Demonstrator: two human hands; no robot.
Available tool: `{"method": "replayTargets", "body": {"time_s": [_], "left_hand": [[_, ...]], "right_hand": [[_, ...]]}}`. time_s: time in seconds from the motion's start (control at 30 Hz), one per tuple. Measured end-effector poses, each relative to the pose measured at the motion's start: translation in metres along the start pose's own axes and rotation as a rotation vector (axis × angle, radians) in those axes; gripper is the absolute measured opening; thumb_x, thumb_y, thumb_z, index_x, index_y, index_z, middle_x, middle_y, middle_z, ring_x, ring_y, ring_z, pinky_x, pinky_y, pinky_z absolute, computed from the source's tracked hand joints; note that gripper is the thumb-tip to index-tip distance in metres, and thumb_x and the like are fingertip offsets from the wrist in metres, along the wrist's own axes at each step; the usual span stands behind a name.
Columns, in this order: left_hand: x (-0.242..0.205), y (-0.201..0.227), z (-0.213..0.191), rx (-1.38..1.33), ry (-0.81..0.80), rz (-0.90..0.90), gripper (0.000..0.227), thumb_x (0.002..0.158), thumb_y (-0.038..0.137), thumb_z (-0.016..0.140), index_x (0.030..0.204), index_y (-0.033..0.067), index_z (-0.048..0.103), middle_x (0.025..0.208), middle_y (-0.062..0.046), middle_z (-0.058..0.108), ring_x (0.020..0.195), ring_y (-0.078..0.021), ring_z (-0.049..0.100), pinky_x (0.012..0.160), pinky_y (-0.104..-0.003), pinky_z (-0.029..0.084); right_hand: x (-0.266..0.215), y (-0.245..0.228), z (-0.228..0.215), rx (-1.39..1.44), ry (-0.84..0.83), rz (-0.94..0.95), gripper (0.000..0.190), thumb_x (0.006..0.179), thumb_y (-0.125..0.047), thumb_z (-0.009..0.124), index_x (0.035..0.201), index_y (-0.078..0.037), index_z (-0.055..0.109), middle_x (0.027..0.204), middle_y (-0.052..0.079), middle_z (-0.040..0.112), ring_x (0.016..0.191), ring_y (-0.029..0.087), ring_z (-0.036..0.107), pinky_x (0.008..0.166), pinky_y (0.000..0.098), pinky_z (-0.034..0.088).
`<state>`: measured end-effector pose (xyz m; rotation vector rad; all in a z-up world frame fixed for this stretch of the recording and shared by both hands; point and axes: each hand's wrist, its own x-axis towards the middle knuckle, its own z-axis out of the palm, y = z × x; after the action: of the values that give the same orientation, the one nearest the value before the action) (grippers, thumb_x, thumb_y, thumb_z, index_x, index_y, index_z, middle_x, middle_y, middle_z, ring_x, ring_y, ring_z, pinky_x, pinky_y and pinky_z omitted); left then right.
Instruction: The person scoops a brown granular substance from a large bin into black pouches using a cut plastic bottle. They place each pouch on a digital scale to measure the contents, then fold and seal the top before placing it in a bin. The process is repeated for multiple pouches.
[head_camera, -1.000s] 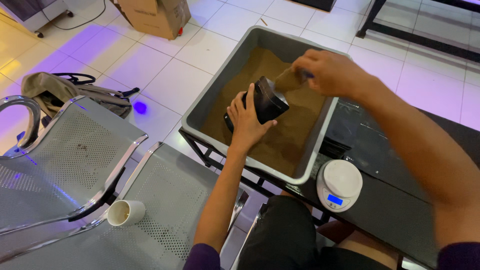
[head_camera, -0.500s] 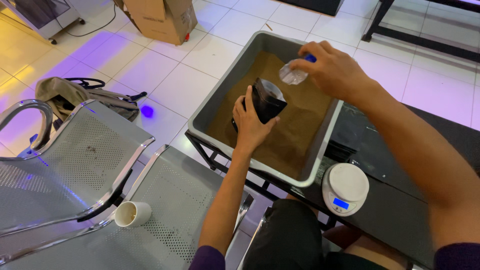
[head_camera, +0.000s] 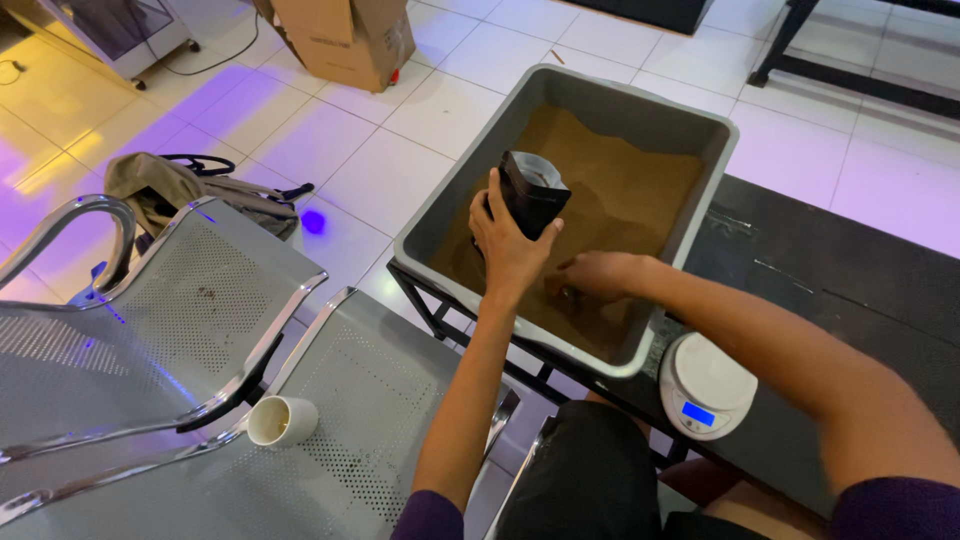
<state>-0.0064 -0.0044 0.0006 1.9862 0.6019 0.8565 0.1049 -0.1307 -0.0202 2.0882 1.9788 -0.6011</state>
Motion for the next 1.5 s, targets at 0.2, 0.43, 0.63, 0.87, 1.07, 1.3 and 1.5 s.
{"method": "replayTargets", "body": {"time_s": [0.2, 0.43, 0.63, 0.87, 1.07, 1.3, 1.5], "left_hand": [[0.001, 0.002, -0.001, -0.01, -0.015, 0.019, 0.115, 0.073, 0.034, 0.088, 0.162, 0.0152, 0.018, 0.145, -0.024, 0.031, 0.139, -0.0521, 0.029, 0.117, -0.068, 0.019], [-0.001, 0.005, -0.001, 0.071, -0.115, -0.002, 0.12, 0.071, 0.036, 0.09, 0.163, 0.0184, 0.016, 0.148, -0.022, 0.03, 0.141, -0.0499, 0.027, 0.119, -0.064, 0.013], [-0.004, 0.005, 0.001, 0.126, -0.267, 0.012, 0.118, 0.074, 0.036, 0.088, 0.165, 0.0202, 0.014, 0.15, -0.02, 0.029, 0.144, -0.0477, 0.019, 0.118, -0.066, 0.005], [-0.003, 0.002, 0.005, 0.218, -0.335, 0.043, 0.121, 0.07, 0.042, 0.088, 0.164, 0.0227, 0.015, 0.15, -0.017, 0.028, 0.144, -0.0446, 0.021, 0.119, -0.067, 0.008], [-0.002, 0.0, 0.004, 0.205, -0.299, 0.035, 0.117, 0.072, 0.04, 0.086, 0.164, 0.021, 0.016, 0.147, -0.017, 0.03, 0.142, -0.0445, 0.024, 0.119, -0.067, 0.01], [-0.001, -0.004, 0.004, 0.171, -0.121, -0.033, 0.114, 0.074, 0.035, 0.087, 0.163, 0.0159, 0.017, 0.144, -0.022, 0.03, 0.138, -0.0484, 0.026, 0.115, -0.068, 0.01], [0.002, -0.001, 0.006, 0.132, 0.05, -0.037, 0.115, 0.073, 0.037, 0.088, 0.162, 0.017, 0.017, 0.144, -0.02, 0.03, 0.137, -0.0482, 0.029, 0.115, -0.064, 0.019]], "right_hand": [[-0.052, 0.031, -0.029, 0.226, 0.202, 0.088, 0.056, 0.083, -0.023, 0.077, 0.129, 0.002, 0.058, 0.121, 0.025, 0.071, 0.112, 0.047, 0.068, 0.097, 0.0595, 0.055], [-0.117, 0.056, -0.084, 0.289, 0.416, 0.401, 0.039, 0.085, -0.015, 0.075, 0.122, -0.009, 0.066, 0.115, 0.016, 0.076, 0.11, 0.042, 0.072, 0.094, 0.054, 0.057], [-0.139, 0.04, -0.135, 0.136, 0.55, 0.416, 0.046, 0.088, -0.012, 0.072, 0.132, -0.008, 0.06, 0.124, 0.024, 0.069, 0.106, 0.052, 0.069, 0.086, 0.0581, 0.06], [-0.104, 0.018, -0.135, -0.446, 0.481, 0.2, 0.044, 0.094, -0.004, 0.063, 0.134, -0.02, 0.058, 0.125, 0.01, 0.066, 0.114, 0.034, 0.069, 0.085, 0.041, 0.067], [-0.094, 0.023, -0.123, -0.69, 0.595, 0.063, 0.052, 0.09, -0.003, 0.07, 0.134, -0.027, 0.056, 0.123, 0.003, 0.063, 0.113, 0.025, 0.067, 0.085, 0.0324, 0.067], [-0.107, 0.06, -0.127, -0.513, 0.667, 0.274, 0.042, 0.097, -0.007, 0.065, 0.137, -0.019, 0.056, 0.132, 0.009, 0.062, 0.122, 0.03, 0.065, 0.087, 0.0352, 0.067], [-0.021, 0.13, -0.006, -0.404, 0.331, 0.247, 0.051, 0.091, -0.006, 0.067, 0.139, -0.019, 0.056, 0.134, 0.009, 0.064, 0.122, 0.033, 0.065, 0.093, 0.0466, 0.066]]}}
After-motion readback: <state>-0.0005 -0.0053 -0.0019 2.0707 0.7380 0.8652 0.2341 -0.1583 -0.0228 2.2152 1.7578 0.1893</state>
